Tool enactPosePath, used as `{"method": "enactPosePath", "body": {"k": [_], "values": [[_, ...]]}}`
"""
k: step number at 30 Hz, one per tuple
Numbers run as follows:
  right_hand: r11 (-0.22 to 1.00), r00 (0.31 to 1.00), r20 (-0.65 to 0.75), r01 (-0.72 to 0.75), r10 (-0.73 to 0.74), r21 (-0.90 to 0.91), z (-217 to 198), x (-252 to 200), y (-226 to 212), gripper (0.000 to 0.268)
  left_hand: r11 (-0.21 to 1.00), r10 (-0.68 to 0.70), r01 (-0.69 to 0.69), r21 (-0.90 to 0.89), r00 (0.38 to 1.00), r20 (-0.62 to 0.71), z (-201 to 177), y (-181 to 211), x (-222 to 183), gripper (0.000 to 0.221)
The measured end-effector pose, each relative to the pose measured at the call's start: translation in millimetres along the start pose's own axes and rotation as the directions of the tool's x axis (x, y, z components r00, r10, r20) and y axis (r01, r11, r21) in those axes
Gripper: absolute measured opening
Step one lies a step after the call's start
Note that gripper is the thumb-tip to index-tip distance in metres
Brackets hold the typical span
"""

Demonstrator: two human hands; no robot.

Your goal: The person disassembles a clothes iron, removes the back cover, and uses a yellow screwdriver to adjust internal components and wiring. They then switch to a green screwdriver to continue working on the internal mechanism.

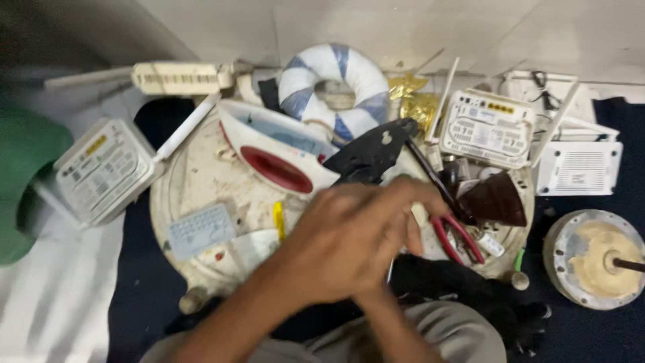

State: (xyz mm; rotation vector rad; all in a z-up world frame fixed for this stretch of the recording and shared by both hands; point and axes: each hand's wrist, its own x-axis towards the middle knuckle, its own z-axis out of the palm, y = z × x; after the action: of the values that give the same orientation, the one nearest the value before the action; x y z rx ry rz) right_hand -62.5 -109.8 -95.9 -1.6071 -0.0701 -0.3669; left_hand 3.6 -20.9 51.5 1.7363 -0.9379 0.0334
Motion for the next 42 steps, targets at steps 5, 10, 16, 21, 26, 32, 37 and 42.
{"method": "enactPosePath", "body": {"k": [5,10,16,21,26,32,37,42], "values": [[0.999,0.993,0.110,0.038,-0.040,0.025,-18,25,15,0.051,0.997,0.025,-0.024,0.074,1.000,-0.008,-13,5,-1,0.026],[1.000,0.967,0.255,-0.012,0.006,0.023,-40,32,14,0.050,0.998,-0.006,0.007,0.068,1.000,-0.022,3,-1,-2,0.018],[0.999,0.935,0.354,-0.011,0.023,-0.036,-69,61,22,0.047,0.995,0.047,-0.042,-0.095,0.998,0.051,-5,-6,-4,0.032],[0.995,0.911,0.413,0.018,0.026,-0.102,-68,75,35,0.046,0.998,-0.034,0.036,-0.050,0.998,0.052,-19,-1,-21,0.039],[0.996,0.904,0.428,0.017,0.024,-0.092,-69,73,48,0.044,0.992,-0.077,0.096,0.084,0.976,-0.204,8,10,-36,0.037],[0.997,0.954,0.288,0.068,-0.077,0.040,-50,48,62,0.042,0.965,-0.035,0.158,0.208,0.868,-0.495,26,23,-37,0.037],[0.947,0.933,0.360,-0.124,0.009,0.298,-36,32,59,0.042,0.932,-0.017,0.228,0.281,0.803,-0.596,35,23,-45,0.034],[0.992,0.944,0.307,0.103,-0.118,0.067,-55,36,17,0.037,0.891,-0.097,0.339,0.303,0.793,-0.602,20,6,-41,0.034]]}}
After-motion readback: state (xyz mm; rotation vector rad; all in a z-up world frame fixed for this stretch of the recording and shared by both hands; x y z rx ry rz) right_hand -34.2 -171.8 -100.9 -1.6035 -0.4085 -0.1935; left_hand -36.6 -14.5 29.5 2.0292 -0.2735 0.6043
